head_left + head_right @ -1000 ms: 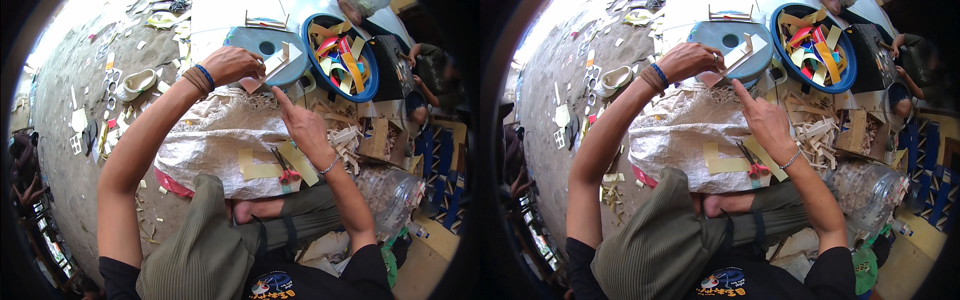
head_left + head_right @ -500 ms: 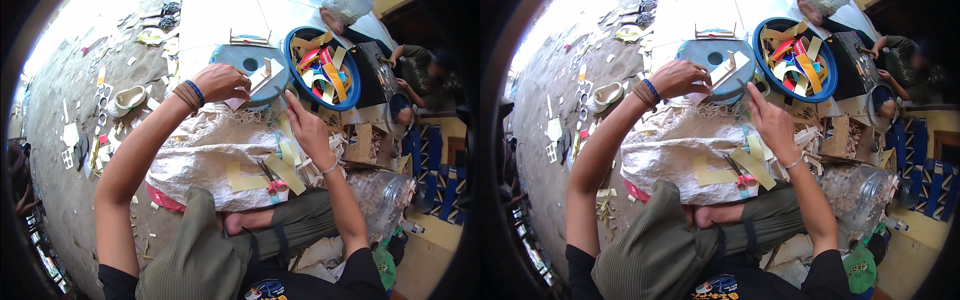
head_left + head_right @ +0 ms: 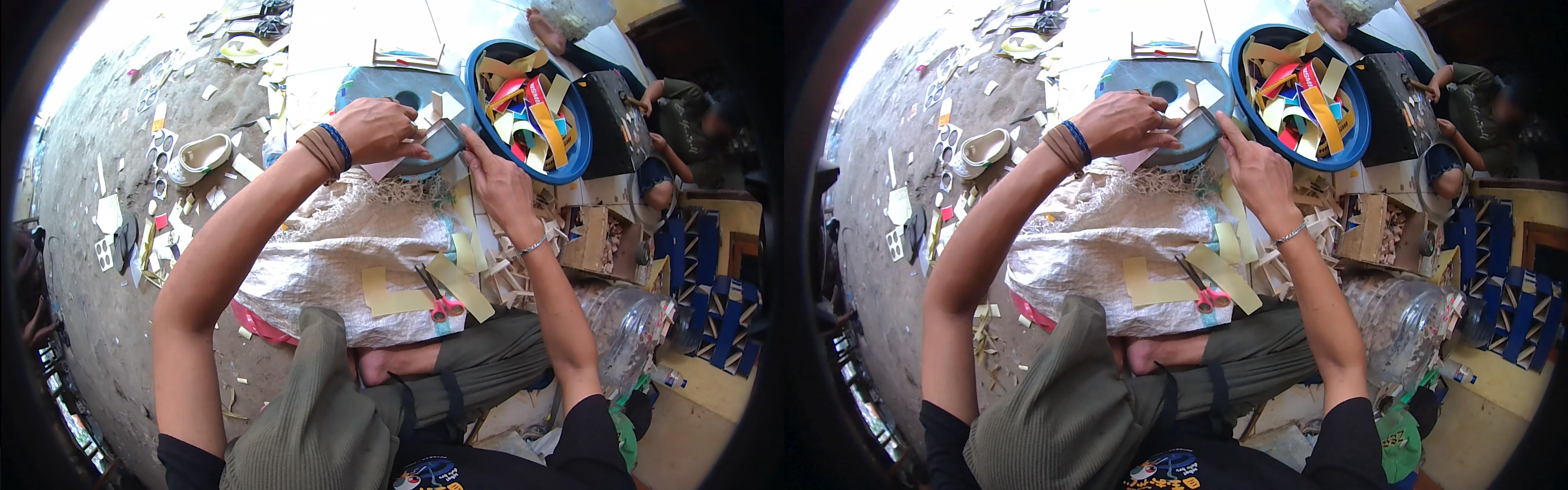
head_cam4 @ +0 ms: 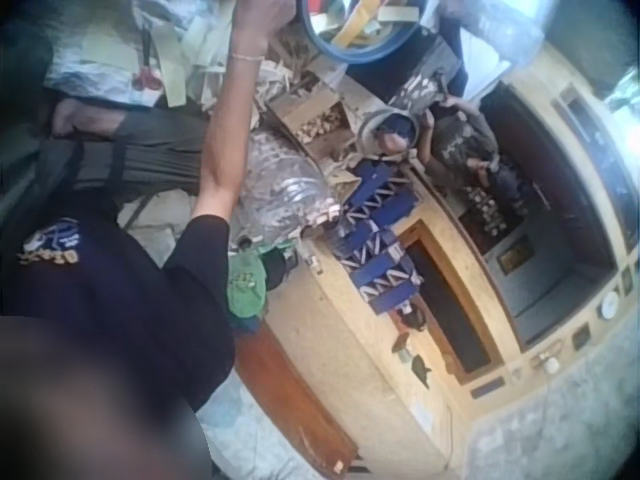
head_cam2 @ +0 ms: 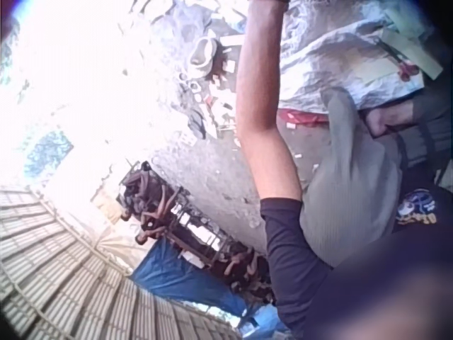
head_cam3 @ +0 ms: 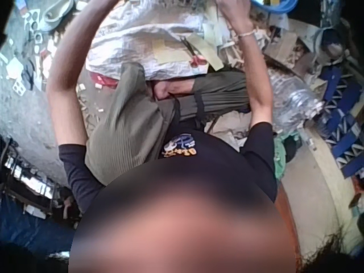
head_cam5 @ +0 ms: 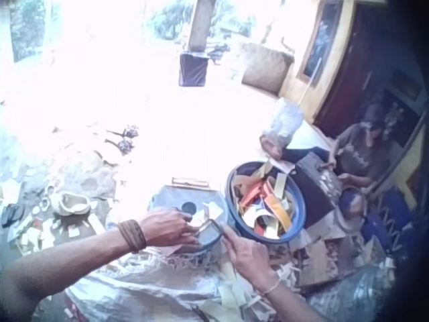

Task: The person sits on the floor and assembles a small paper craft by folding a red printed strip around a wooden frame. They use scissors to trim excess paper and tuck the ends into the frame, repeating the process with another strip.

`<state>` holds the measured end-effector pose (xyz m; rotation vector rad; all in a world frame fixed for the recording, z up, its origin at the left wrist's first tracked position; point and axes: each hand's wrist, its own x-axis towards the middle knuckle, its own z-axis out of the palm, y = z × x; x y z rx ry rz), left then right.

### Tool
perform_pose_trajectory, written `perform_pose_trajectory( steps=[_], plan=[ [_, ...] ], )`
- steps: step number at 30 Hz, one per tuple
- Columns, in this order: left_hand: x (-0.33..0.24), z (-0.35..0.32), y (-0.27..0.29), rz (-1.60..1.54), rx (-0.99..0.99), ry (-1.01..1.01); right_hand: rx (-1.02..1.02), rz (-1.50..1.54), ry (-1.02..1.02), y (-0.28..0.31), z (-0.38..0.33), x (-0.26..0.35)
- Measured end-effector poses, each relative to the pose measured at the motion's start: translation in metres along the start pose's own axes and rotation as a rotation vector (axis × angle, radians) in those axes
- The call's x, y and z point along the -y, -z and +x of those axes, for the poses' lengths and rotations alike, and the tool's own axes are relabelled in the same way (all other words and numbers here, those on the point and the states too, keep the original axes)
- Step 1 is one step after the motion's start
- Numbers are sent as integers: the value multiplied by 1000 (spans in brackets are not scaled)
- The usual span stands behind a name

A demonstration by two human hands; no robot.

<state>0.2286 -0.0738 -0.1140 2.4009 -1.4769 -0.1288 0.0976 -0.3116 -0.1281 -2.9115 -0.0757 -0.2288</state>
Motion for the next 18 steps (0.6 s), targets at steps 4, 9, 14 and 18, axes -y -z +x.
perform_pose_trajectory(
  steps=[4,9,14,18],
  plan=[
    [-1,2,5,1,51,35,-27,-37,24,-3,0,-3],
    [-4,3,9,17,64,29,-26,-145,70,-2,1,-6],
    [-5,2,2,111,23,13,23,-190,116,2,5,-10],
    [-10,3,-1,165,-34,-9,95,-216,121,8,11,-13]
  ],
)
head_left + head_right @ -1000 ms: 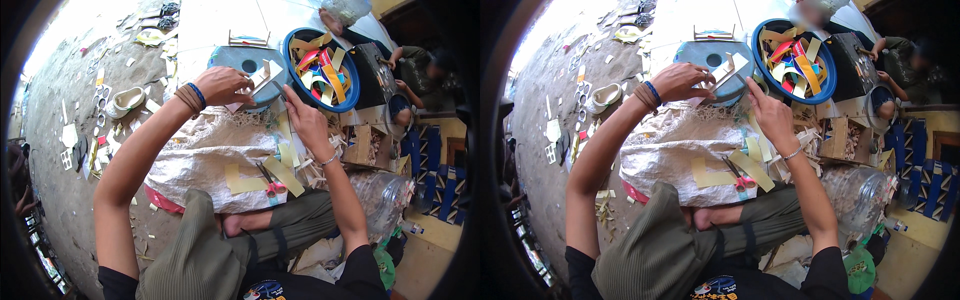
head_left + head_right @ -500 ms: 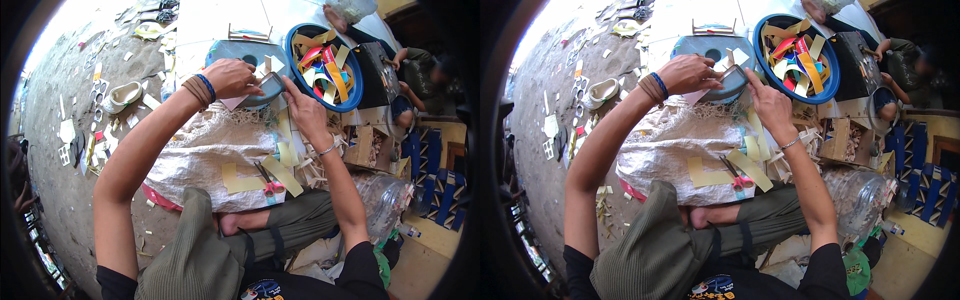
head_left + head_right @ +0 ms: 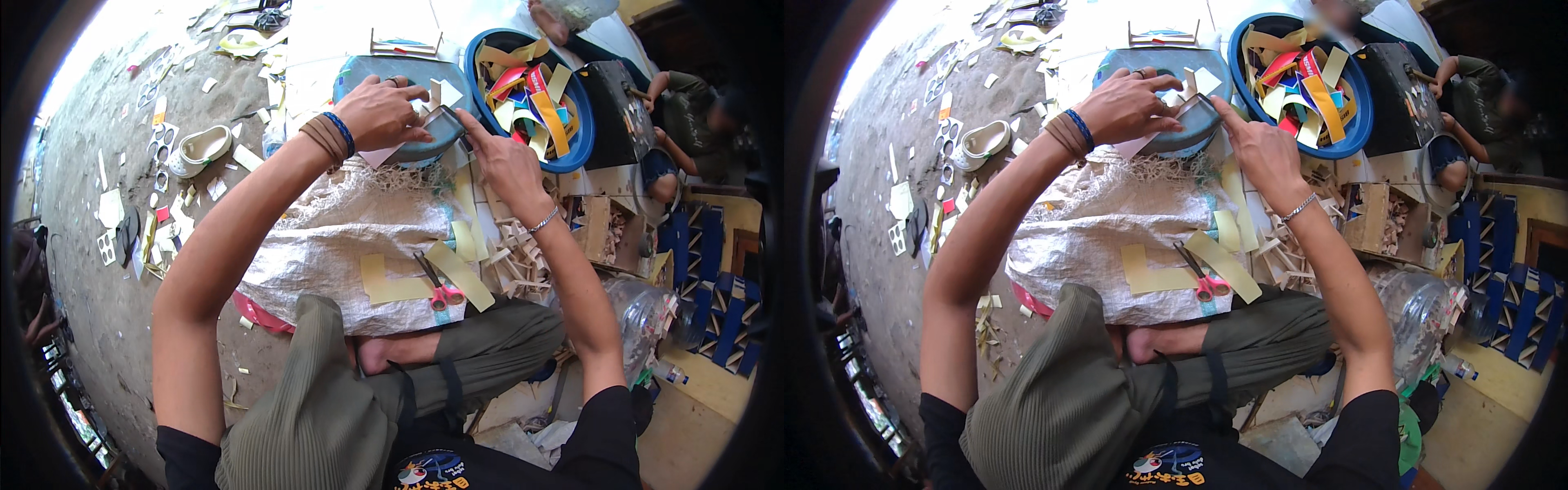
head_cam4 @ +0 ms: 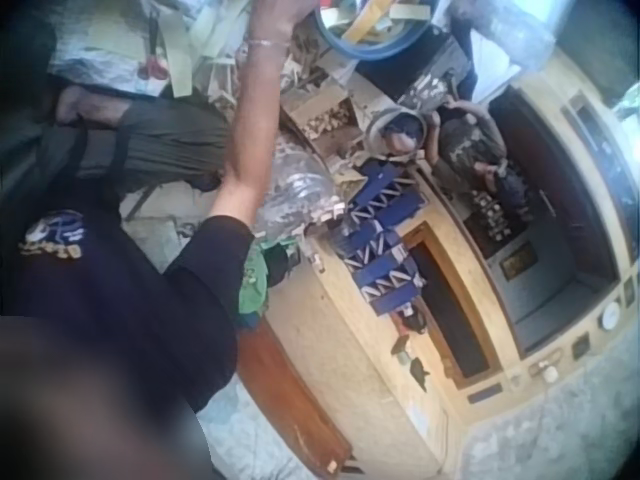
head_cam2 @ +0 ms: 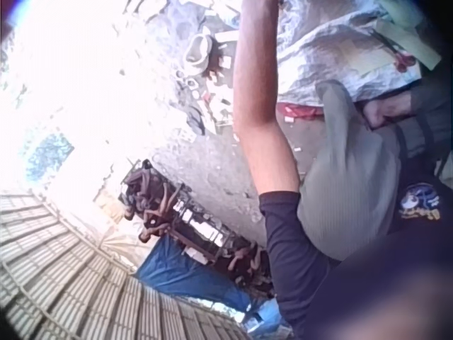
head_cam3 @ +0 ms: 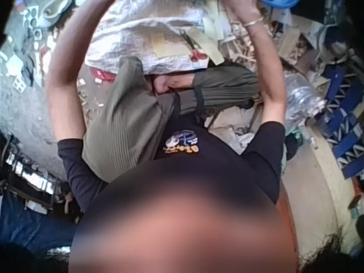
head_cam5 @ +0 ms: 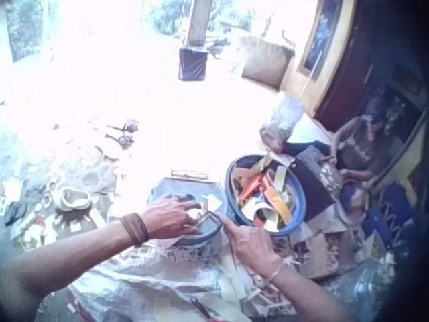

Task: The person sits on the floor and assembles a small paper craft by folding a red printed strip around a wooden frame. They use scissors to trim excess paper and tuck the ends into the frame, repeating the process with another strip.

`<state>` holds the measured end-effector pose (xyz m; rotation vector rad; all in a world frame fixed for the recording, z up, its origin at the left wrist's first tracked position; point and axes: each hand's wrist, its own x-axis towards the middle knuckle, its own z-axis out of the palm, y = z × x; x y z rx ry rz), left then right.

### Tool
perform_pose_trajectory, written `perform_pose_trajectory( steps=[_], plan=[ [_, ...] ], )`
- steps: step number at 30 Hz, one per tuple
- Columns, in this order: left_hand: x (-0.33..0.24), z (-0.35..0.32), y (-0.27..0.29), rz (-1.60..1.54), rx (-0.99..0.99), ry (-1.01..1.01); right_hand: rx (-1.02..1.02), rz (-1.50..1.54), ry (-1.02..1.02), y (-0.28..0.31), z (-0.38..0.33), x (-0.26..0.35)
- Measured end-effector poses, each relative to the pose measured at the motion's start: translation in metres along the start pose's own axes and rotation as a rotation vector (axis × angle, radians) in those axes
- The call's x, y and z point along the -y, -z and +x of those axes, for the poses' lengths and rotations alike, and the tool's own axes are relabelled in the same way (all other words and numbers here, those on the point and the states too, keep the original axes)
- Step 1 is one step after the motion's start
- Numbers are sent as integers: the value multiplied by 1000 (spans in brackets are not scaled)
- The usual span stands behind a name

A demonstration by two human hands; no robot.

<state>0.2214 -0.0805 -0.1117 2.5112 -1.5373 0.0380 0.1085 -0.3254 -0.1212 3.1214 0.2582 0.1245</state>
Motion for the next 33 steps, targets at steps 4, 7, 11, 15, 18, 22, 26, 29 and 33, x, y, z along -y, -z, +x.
perform_pose_trajectory(
  steps=[4,7,11,15,18,22,26,29,33],
  plan=[
    [-6,3,6,36,108,50,13,24,-8,3,4,-2],
    [-7,5,6,45,125,98,1,16,-9,-1,2,-3],
    [-3,11,-3,54,154,143,-51,50,13,-4,-4,-6],
    [-5,13,-8,150,160,142,61,53,-24,4,-10,-3],
    [-4,14,-13,-63,103,211,15,-1,-49,3,-18,-2],
    [0,19,-27,-192,-120,170,-230,280,-283,-30,-64,14],
    [-3,30,-43,-266,-217,214,-39,324,-391,-83,-141,47],
    [-6,35,-48,-233,-175,211,33,306,-424,-100,-177,53],
    [-9,30,-48,-261,-302,249,-67,338,-414,-92,-184,53]
  ],
)
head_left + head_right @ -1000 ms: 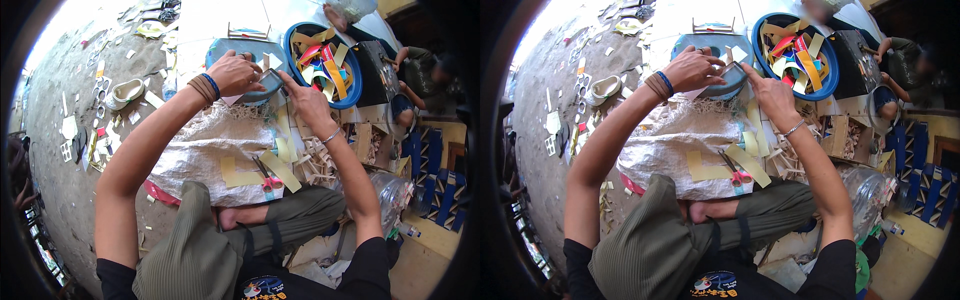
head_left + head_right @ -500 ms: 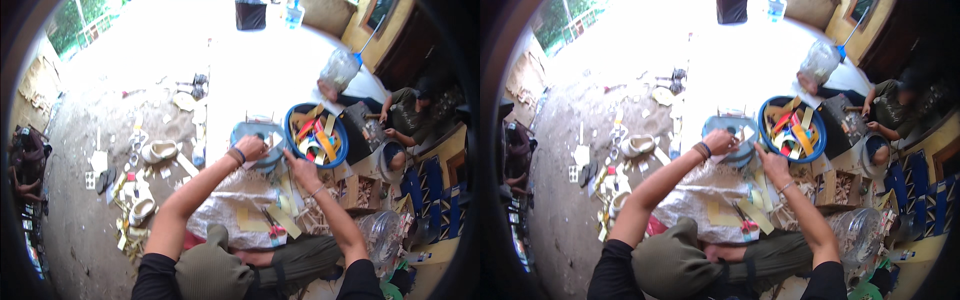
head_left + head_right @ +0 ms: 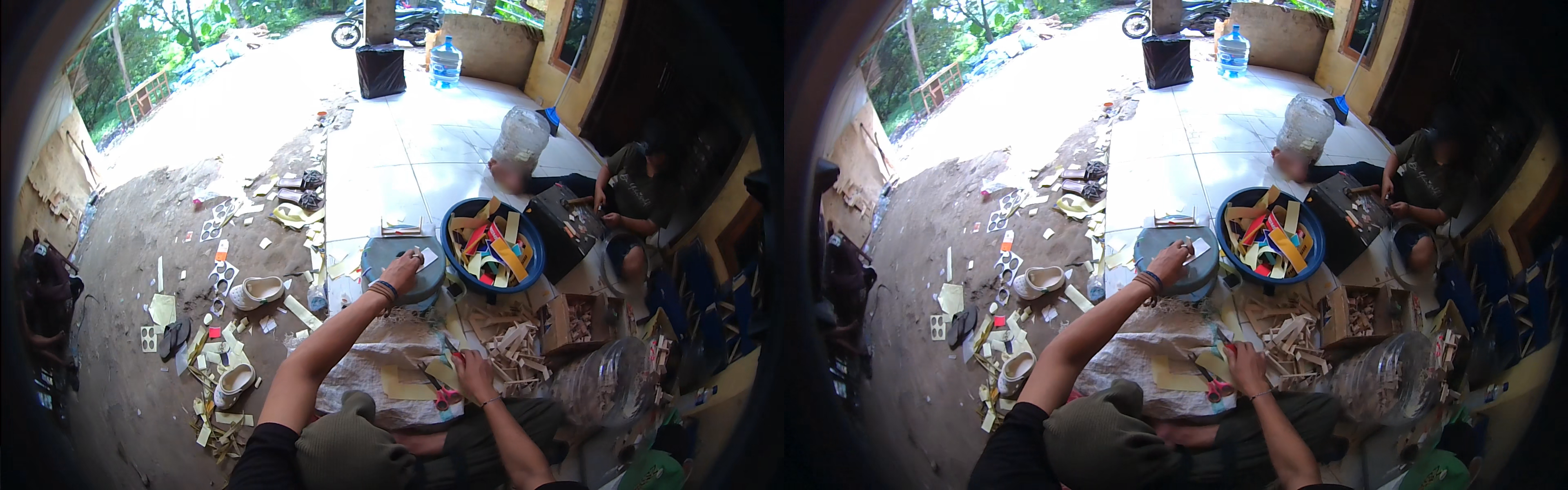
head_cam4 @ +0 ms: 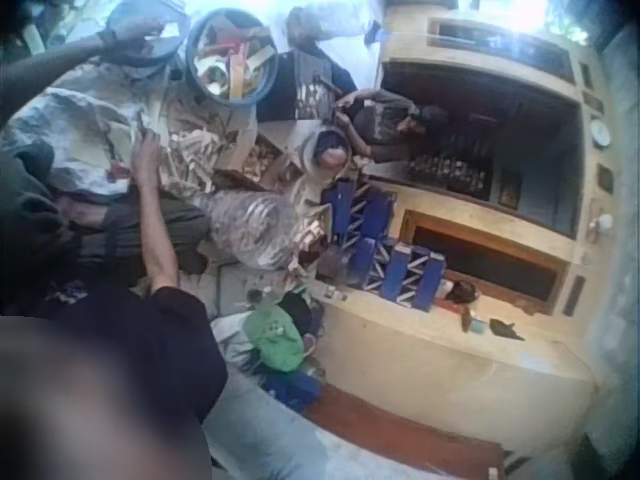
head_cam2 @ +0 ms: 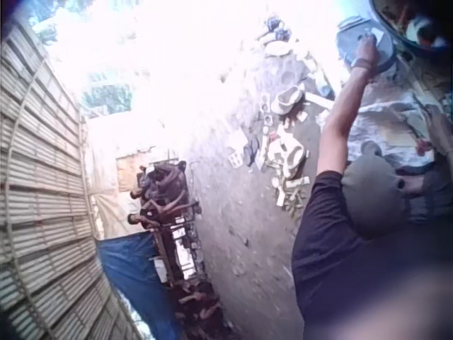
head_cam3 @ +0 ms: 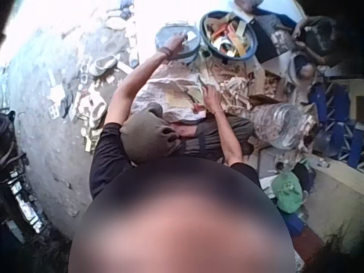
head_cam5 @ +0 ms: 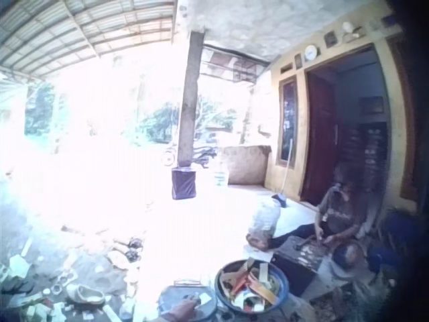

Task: The person sits on the floor and assembles a small paper craft by folding a red printed strip around a wooden frame. They use scissors to trim excess paper and tuck the ends into the frame, repeating the process with another strip.

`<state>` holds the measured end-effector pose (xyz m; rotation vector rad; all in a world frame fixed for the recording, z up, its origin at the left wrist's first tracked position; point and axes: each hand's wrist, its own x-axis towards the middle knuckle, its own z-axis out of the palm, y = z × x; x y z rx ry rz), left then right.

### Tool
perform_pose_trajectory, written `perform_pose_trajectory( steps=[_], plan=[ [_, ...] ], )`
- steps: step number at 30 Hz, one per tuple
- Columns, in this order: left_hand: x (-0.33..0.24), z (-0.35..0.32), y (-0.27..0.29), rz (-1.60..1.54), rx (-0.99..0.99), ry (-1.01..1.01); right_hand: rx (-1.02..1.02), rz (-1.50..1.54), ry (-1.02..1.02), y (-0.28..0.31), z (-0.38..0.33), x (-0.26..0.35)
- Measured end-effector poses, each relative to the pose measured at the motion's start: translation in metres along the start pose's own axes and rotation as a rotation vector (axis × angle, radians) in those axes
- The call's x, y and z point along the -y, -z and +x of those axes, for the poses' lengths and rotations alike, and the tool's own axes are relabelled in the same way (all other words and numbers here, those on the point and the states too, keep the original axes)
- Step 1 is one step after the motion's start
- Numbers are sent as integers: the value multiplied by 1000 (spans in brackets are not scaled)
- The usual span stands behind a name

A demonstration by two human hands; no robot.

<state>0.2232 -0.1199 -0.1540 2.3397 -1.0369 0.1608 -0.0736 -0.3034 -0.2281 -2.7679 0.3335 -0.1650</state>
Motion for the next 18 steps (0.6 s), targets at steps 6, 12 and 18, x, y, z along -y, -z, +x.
perform_pose_trajectory(
  steps=[6,12,18],
  plan=[
    [14,6,9,19,-51,225,-57,108,-12,17,8,17],
    [17,34,28,165,91,63,-73,231,25,18,-28,38],
    [-22,50,78,191,213,-243,-145,549,-10,52,-26,51]
  ],
)
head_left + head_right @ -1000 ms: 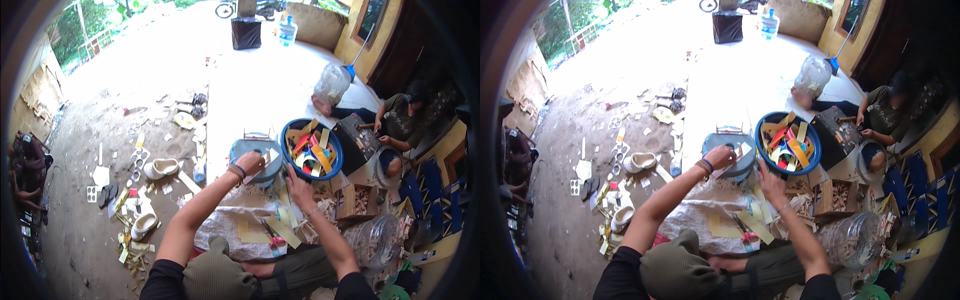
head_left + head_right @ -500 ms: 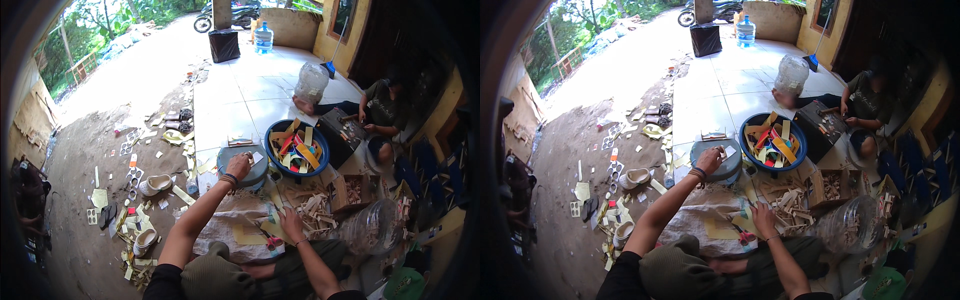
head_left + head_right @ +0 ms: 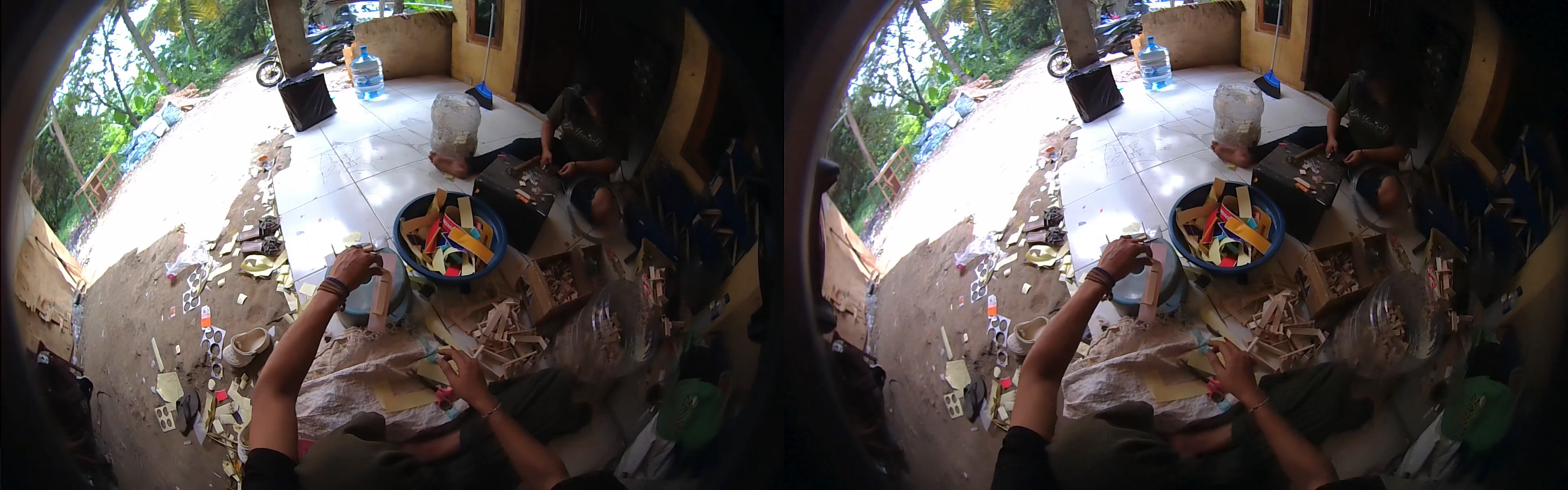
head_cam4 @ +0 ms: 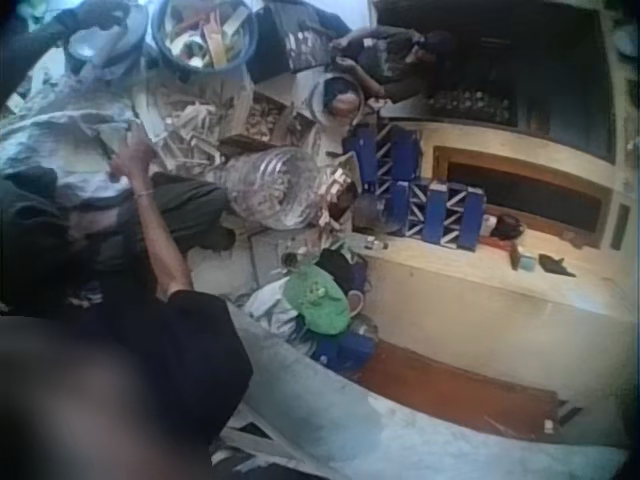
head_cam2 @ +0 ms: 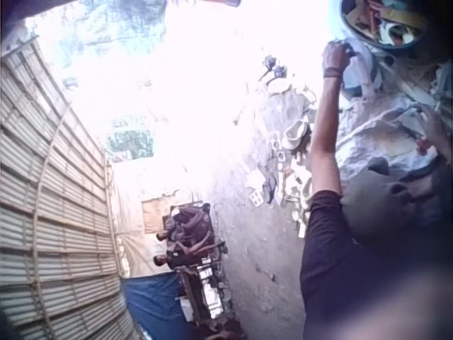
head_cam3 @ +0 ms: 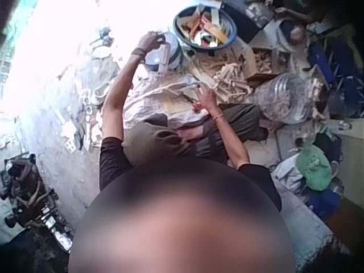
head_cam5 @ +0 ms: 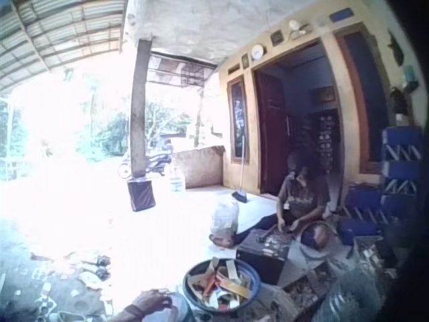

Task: The person sits on the floor and assembles a small paper craft by folding a red printed strip around a wooden frame. They use scissors to trim excess paper and tuck the ends into the frame, repeating the process with another strip.

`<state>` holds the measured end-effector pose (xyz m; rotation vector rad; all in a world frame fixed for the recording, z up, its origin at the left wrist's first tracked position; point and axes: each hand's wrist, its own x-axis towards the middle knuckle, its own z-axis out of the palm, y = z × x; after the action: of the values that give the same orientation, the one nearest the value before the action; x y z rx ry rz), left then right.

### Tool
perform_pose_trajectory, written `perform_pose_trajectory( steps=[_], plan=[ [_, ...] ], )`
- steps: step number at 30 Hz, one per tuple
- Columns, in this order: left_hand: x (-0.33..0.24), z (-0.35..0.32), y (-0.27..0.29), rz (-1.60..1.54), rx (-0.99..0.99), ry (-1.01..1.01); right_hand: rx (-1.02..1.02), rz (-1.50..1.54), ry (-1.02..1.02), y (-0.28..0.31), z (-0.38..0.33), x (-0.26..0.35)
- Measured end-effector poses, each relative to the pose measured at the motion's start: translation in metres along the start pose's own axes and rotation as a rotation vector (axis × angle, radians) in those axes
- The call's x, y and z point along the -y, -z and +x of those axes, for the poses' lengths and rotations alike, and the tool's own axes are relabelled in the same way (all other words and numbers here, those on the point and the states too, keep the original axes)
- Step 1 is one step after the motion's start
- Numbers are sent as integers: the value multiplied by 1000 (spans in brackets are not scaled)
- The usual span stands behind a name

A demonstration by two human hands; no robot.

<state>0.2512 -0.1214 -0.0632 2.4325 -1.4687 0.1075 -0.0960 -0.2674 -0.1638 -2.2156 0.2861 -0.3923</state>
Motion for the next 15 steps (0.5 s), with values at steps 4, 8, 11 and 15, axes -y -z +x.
perform_pose_trajectory(
  steps=[4,8,11,15],
  plan=[
    [-47,-10,65,-5,-65,-242,-80,308,-100,17,41,42],
    [-110,-43,118,-35,-221,-330,7,581,-135,22,71,95],
    [-144,-69,137,21,-273,-252,43,843,-99,16,68,129],
    [-160,-103,150,-115,-332,-100,95,978,-174,21,52,152]
  ],
)
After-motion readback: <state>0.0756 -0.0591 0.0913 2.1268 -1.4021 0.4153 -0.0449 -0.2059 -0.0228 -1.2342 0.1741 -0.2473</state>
